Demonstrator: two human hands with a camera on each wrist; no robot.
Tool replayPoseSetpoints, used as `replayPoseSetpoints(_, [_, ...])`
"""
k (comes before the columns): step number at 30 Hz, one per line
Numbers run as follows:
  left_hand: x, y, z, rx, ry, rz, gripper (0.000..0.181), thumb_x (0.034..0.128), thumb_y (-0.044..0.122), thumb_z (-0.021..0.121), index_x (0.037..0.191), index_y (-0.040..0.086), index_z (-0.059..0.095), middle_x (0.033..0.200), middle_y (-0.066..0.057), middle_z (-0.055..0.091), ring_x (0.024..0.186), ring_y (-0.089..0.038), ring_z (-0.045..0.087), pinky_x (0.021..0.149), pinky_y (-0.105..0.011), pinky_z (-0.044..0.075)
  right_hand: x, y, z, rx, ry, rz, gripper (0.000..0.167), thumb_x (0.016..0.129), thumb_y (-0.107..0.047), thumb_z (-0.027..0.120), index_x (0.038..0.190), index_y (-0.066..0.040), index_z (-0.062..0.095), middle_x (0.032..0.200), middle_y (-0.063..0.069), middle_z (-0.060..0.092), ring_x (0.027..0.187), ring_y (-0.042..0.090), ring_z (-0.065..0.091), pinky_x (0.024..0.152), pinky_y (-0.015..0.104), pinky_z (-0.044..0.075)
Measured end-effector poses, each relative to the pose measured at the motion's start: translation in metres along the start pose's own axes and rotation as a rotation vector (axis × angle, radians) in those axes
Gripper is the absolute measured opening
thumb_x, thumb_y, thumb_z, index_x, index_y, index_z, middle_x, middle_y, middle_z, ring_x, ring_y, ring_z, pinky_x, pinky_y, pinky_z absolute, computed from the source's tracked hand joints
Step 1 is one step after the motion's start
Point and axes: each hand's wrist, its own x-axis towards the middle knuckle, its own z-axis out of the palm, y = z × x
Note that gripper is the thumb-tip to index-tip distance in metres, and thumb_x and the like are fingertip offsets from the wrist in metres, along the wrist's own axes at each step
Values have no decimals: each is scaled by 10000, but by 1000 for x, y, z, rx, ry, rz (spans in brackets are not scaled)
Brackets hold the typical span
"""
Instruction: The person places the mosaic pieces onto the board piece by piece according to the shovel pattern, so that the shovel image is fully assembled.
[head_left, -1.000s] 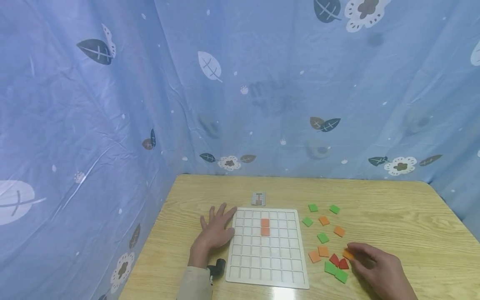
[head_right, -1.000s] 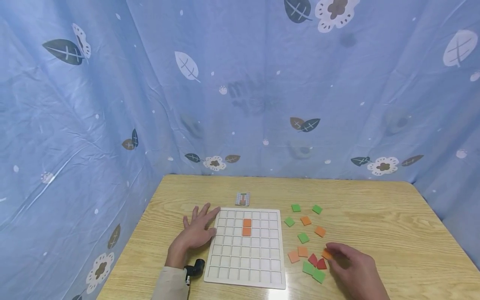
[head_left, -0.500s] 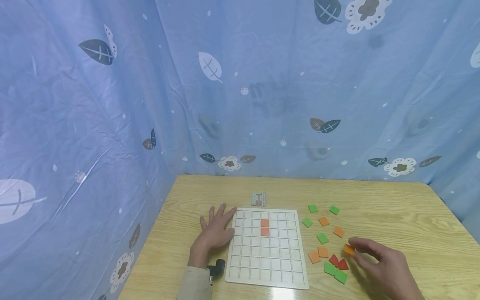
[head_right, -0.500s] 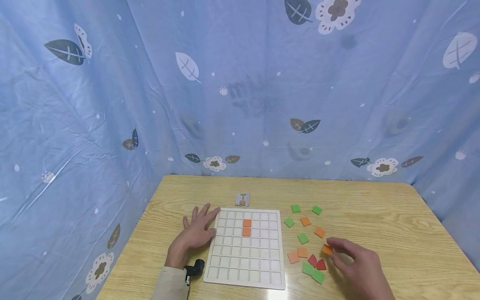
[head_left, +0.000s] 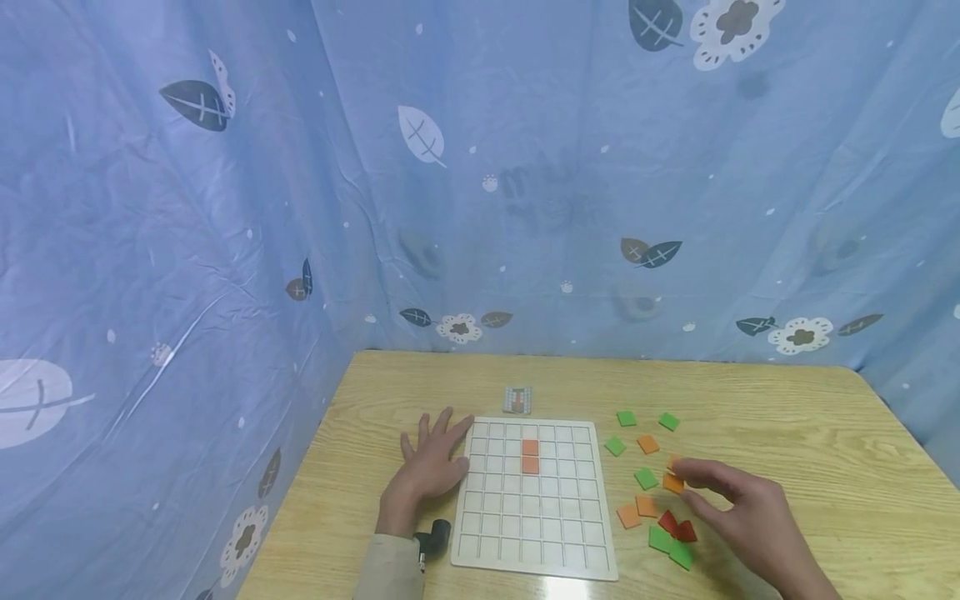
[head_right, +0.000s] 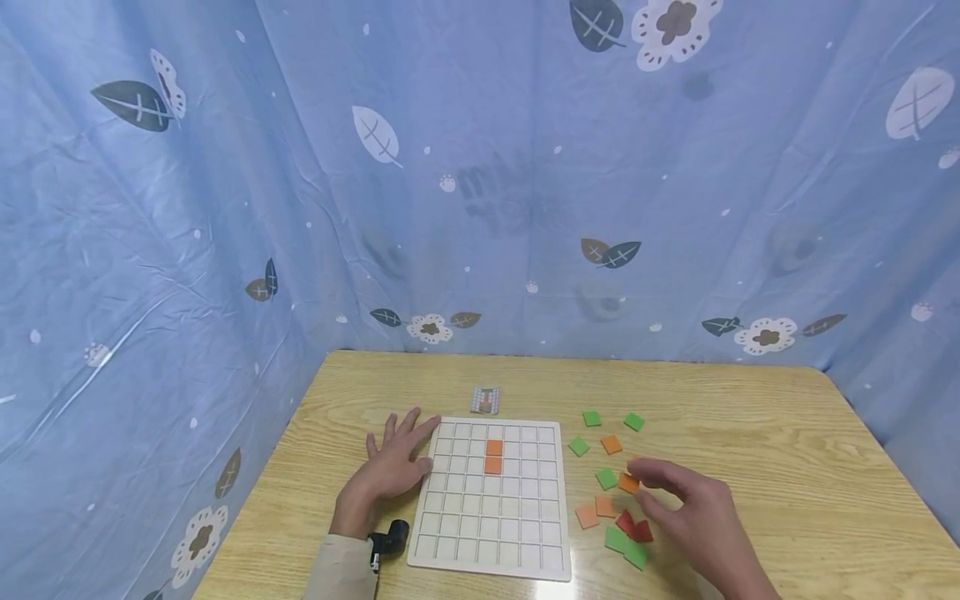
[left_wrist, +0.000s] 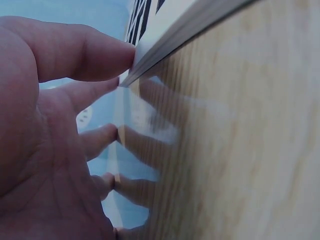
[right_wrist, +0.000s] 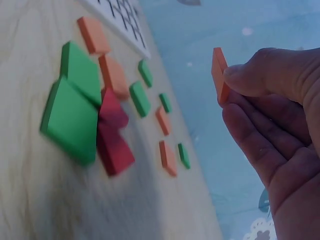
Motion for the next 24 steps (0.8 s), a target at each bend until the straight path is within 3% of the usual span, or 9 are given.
replayPoseSetpoints(6, [0, -1, 1, -4, 1, -2, 747, 915, 159, 588, 1656, 209, 506, 1814, -194, 242, 1678, -561, 16, 1233, -865, -99, 8, -12, 8, 8, -29, 25, 376, 840, -60, 926, 1171, -217, 840, 1084, -77, 843, 987, -96, 722, 815, 79, 574])
replayPoseSetpoints(13, [1, -2, 1, 3, -4, -5, 741, 924, 172, 594, 1658, 225, 504, 1816, -186, 242, 1680, -555, 17, 1234, -864, -93, 16, -23, 18, 73, -44, -38, 397, 858, -49, 910, 1197, -239, 834, 1112, -82, 840, 1036, -72, 731, 831, 169, 624])
replayPoseSetpoints(21, [1, -2, 1, 8, -5, -2, 738, 927, 167, 601, 1657, 220, 504, 1813, -193, 247, 1678, -561, 23, 1231, -870, -84, 28, -39, 36, 109, -103, -68, 350, 882, -73, 894, 1182, -245, 839, 1118, -149, 825, 1057, -8, 754, 877, 369, 674])
replayPoseSetpoints(24, [1, -2, 1, 5, -4, 1, 738, 926, 163, 600, 1656, 215, 506, 1812, -196, 247, 1676, -564, 22, 1231, -870, -84, 32, -47, 41, 112, -123, -82, 330, 895, -96, 889, 1187, -240, 841, 1138, -160, 819, 1077, 24, 756, 881, 373, 667])
